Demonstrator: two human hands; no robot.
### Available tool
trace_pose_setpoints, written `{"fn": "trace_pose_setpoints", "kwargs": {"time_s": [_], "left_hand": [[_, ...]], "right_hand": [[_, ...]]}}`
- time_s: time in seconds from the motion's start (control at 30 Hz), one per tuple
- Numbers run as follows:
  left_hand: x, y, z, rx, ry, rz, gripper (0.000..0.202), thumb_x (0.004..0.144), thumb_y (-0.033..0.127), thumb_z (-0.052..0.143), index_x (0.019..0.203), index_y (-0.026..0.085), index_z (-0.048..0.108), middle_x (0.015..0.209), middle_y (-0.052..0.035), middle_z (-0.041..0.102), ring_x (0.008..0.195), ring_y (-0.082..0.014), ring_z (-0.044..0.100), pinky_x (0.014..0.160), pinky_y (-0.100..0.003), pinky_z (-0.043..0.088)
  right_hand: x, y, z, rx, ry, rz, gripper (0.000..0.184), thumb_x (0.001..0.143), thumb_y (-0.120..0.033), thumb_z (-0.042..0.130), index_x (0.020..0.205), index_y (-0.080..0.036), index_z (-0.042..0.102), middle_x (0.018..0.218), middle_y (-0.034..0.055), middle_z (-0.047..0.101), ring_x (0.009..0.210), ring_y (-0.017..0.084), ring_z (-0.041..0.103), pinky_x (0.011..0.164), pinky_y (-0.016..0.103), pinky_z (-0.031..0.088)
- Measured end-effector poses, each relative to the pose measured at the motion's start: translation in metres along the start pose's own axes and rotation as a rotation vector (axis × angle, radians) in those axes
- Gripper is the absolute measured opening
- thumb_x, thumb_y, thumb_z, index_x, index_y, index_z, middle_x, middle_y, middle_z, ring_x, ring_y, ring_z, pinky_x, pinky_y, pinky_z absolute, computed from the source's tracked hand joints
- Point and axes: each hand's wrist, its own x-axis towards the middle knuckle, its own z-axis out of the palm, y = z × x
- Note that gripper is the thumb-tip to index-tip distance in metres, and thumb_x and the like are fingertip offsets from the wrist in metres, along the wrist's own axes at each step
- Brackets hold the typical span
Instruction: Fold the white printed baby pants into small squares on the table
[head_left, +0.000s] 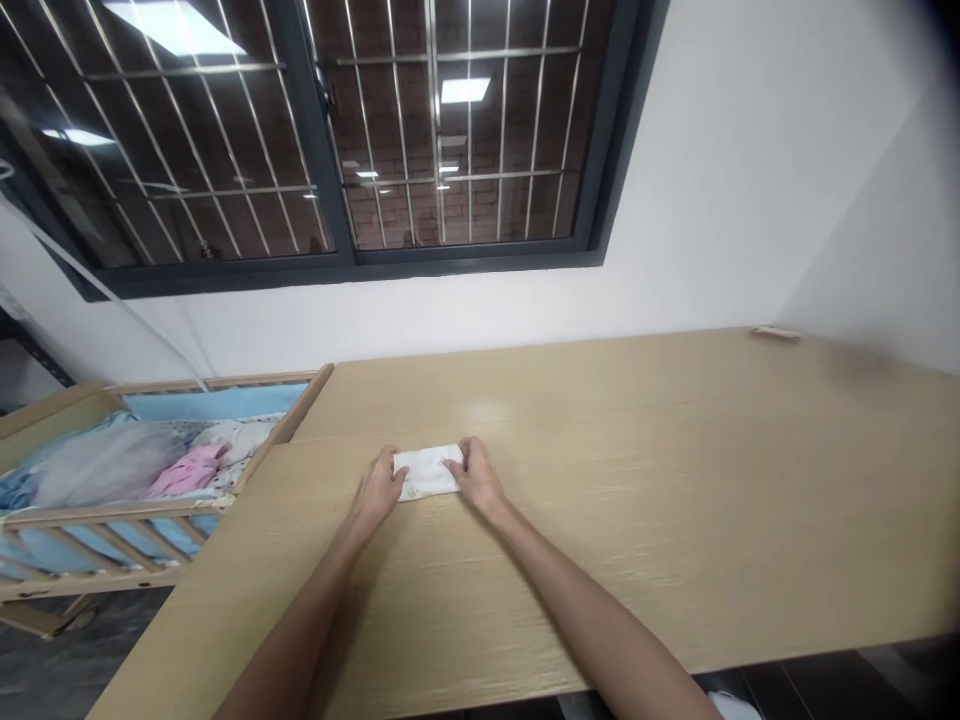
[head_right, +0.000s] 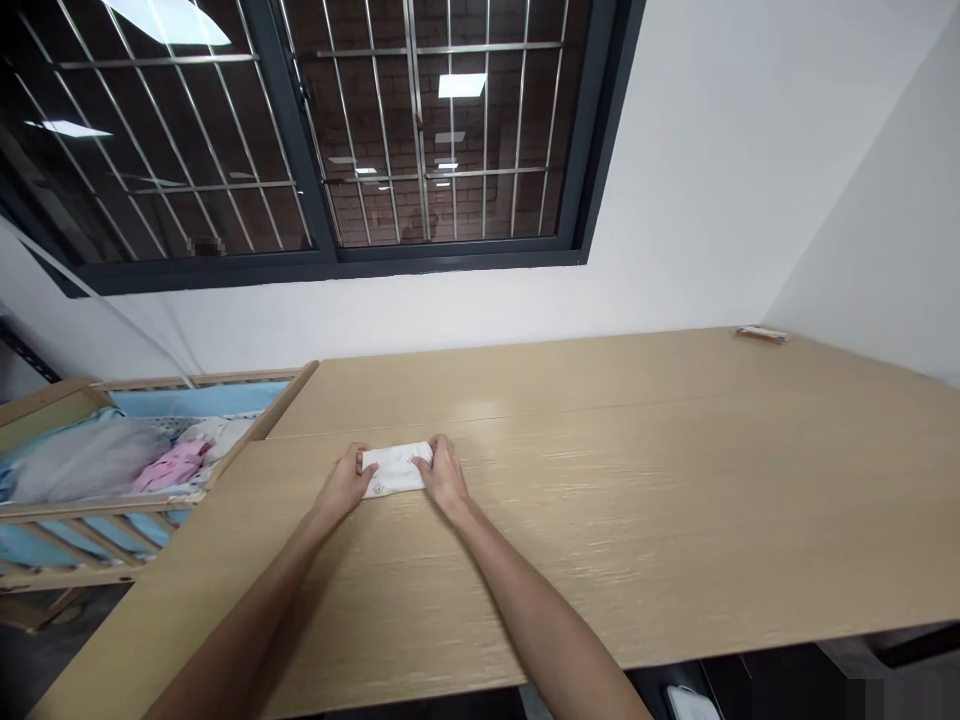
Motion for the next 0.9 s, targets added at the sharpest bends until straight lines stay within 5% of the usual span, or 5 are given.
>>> {"fn": "trace_pose_setpoints", "kwargs": {"time_s": [0.1,0.27,0.47,0.77,0.9], "left_hand": [[-0.011,0.009,0.010,0.067,0.093,0.058,0.048,0.096,0.036,0.047,0.139,0.013,0.045,0.141,-0.0200,0.053,0.137,-0.0317,0.044,0.115,-0.053,0.031],[-0.033,0.023,0.041,0.194,-0.009,0.243,0.070,0.103,0.048,0.029,0.157,0.005,0.019,0.162,-0.0228,0.029,0.153,-0.0297,0.021,0.123,-0.049,0.022],[-0.041,0.007,0.045,0.419,-0.117,0.233,0.071,0.104,0.053,0.018,0.160,0.009,0.018,0.165,-0.0165,0.025,0.155,-0.0282,0.016,0.125,-0.050,0.018],[-0.043,-0.016,0.028,0.576,-0.038,0.250,0.076,0.103,0.057,0.025,0.155,0.002,0.026,0.161,-0.0235,0.030,0.153,-0.0343,0.022,0.121,-0.051,0.025],[-0.034,-0.013,0.007,0.506,0.009,0.392,0.068,0.101,0.054,0.038,0.150,0.008,0.037,0.157,-0.0218,0.041,0.147,-0.0334,0.035,0.117,-0.050,0.031]], "right_hand": [[-0.004,-0.012,-0.001,-0.163,0.012,-0.259,0.046,0.099,-0.031,0.044,0.140,-0.012,0.046,0.141,0.0216,0.051,0.133,0.031,0.046,0.112,0.047,0.036],[-0.010,-0.022,0.005,-0.310,-0.364,-0.618,0.056,0.100,-0.028,0.040,0.154,-0.017,0.038,0.159,0.0147,0.038,0.150,0.027,0.028,0.122,0.047,0.023],[-0.013,-0.014,0.008,-0.433,-0.442,-0.575,0.061,0.099,-0.028,0.039,0.157,-0.010,0.033,0.163,0.0151,0.033,0.153,0.025,0.021,0.126,0.044,0.012],[-0.005,0.008,-0.028,-0.375,-0.489,-0.254,0.079,0.102,-0.065,0.015,0.162,-0.013,0.016,0.168,0.0118,0.017,0.156,0.025,0.012,0.126,0.045,0.010],[-0.005,0.004,-0.040,-0.327,-0.389,-0.373,0.073,0.103,-0.062,0.026,0.162,-0.018,0.021,0.168,0.0117,0.015,0.156,0.027,0.012,0.124,0.048,0.014]]}}
